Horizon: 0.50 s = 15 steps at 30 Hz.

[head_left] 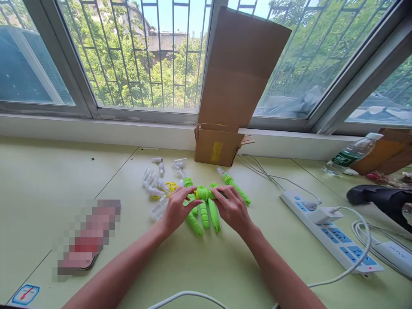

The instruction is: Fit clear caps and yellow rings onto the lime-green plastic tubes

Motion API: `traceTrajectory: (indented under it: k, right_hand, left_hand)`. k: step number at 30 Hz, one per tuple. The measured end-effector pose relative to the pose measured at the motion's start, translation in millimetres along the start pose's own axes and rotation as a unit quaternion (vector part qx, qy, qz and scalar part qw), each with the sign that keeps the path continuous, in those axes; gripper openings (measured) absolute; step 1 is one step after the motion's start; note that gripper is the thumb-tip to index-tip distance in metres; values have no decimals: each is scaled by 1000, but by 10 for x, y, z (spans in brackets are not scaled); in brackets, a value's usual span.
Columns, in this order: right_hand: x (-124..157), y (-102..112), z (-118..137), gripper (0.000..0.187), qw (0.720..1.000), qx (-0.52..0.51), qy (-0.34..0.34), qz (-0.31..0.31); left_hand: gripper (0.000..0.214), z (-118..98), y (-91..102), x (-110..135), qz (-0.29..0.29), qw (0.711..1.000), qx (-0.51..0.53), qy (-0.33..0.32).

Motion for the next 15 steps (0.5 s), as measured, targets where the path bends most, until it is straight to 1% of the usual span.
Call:
traceTrajectory:
  k: [6,12,15]
  right_hand:
    - [-11,14,6,38,1000,3,4,2]
    - [-3,7,23,40,1000,12,6,-5]
    - [-1,0,33,39,1000,13,9,-10]
  left_hand:
    - [33,-17,12,-13,9,1000,-6,-19]
    - [33,-28,10,-12,-6,1000,14,2]
    - [32,-31,16,-11,-15,1000,14,2]
Point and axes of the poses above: each hand's wrist, its own x-axis away from the middle knuckle, its own y-axis out of the back of the hand, z = x × y, the point moved 1 cm from there along -x, towards the middle knuckle, and after that the axes turned 12 degrees about -z, right-handed, at the moved point
